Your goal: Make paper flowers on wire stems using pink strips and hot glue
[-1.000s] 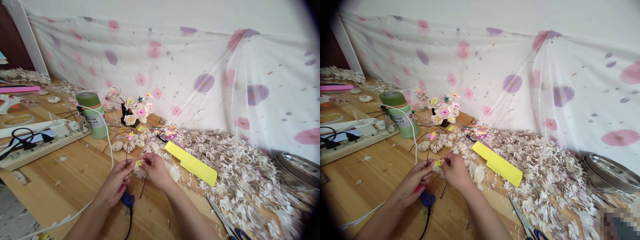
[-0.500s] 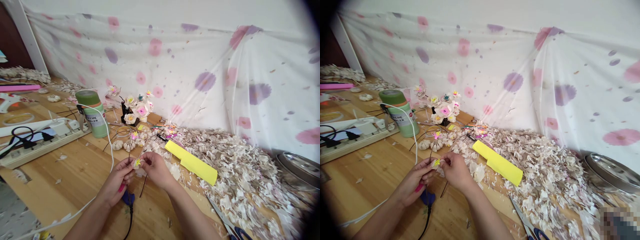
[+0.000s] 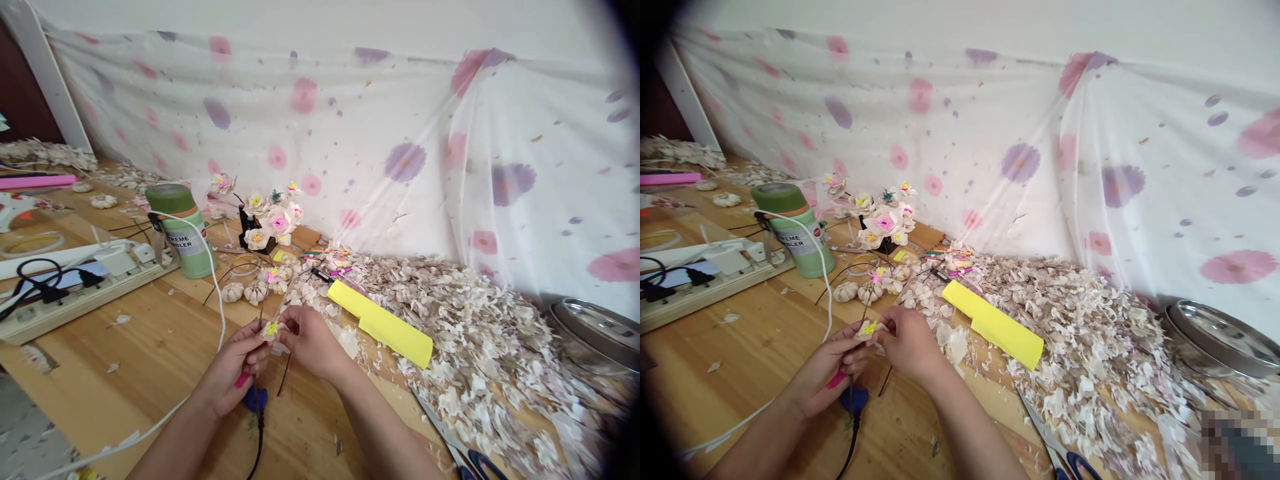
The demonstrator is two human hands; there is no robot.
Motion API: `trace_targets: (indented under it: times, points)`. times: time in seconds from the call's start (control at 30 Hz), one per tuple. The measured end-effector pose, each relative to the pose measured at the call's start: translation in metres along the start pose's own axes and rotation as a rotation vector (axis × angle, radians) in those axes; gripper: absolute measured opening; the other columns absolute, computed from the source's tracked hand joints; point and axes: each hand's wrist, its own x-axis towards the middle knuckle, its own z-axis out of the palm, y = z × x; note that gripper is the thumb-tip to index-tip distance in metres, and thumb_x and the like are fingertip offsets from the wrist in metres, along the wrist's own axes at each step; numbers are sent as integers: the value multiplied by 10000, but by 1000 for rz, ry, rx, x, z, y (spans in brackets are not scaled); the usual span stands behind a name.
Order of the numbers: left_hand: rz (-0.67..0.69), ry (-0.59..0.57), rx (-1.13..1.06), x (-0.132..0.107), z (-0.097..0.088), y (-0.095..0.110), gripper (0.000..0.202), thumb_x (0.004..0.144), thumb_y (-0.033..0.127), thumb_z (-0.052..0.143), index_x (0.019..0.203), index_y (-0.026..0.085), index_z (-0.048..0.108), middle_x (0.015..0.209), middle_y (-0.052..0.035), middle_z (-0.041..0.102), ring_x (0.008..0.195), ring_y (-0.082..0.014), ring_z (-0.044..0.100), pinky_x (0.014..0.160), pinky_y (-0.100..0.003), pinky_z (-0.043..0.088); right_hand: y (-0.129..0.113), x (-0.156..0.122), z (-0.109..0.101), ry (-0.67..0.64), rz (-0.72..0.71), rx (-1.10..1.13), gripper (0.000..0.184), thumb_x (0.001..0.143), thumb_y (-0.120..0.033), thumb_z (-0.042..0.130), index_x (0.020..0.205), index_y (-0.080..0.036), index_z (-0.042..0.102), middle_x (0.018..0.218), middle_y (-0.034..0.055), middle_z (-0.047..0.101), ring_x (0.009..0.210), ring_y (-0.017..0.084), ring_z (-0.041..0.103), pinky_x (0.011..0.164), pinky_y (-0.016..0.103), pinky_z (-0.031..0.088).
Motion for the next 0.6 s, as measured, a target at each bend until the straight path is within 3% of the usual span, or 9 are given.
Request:
trace_targets:
  times: [0.27,0.6]
  points:
    - [-103,-7,-48,0,0,1,114,727,14,538,729,127,522,603,5,496,369,-11,304,332,-101,218,1,-2,-9,-34,-38,-56,131,710,-29,630,719,-157,607,625,-53,518,573,86,443,528,193,314]
    - [22,-5,-67,0,1,-3,233,636,62,748,810,118,604,567,63,425,393,-2,288,336,-95,225,7,2,-2,77,-43,-44,134,759,-48,539,724,-160,605,646,-25,549,606,113,472,562,217,322]
